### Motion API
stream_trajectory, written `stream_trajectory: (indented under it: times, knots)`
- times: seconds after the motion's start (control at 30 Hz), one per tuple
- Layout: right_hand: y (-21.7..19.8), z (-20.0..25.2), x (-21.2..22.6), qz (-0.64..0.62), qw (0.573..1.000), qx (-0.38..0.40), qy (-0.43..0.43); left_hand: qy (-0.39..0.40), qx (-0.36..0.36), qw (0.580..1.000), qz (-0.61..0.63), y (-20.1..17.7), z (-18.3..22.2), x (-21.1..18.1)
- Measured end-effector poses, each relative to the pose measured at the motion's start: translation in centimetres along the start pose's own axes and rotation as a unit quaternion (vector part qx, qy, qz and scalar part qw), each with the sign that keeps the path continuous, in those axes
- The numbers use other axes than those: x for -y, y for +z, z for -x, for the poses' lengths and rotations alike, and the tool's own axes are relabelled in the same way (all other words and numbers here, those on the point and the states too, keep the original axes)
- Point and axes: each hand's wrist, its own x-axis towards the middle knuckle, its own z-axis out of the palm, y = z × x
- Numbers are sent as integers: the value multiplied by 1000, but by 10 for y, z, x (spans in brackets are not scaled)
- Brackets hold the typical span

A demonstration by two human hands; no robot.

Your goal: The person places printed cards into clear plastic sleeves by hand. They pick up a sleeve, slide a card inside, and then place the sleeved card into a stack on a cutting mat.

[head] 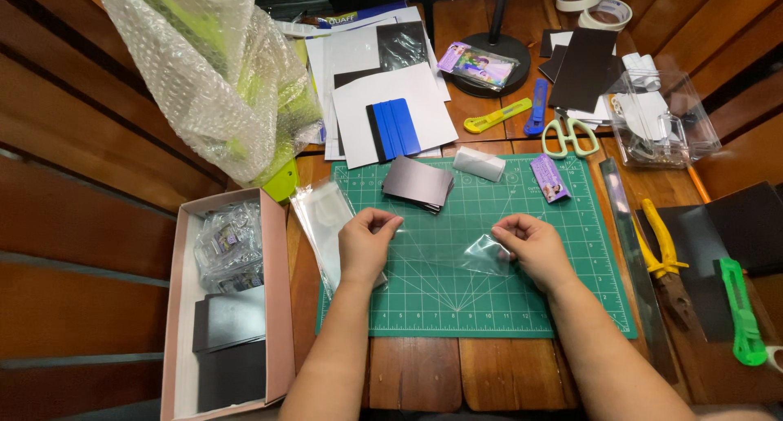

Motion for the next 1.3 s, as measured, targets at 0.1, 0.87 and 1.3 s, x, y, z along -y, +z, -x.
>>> stream_trajectory:
  times: [0.1, 0.87, 1.3]
  knots:
    - [-3, -4, -7, 1, 1000, -1, -9, -11, 6, 999, 33, -1, 2, -3]
    - [-25, -17, -9, 31, 999, -22, -27, -52, 102, 981, 154, 7, 1, 9]
    - [-21, -30, -15, 93, 995, -15, -37, 370, 121, 891, -232, 80, 51, 16]
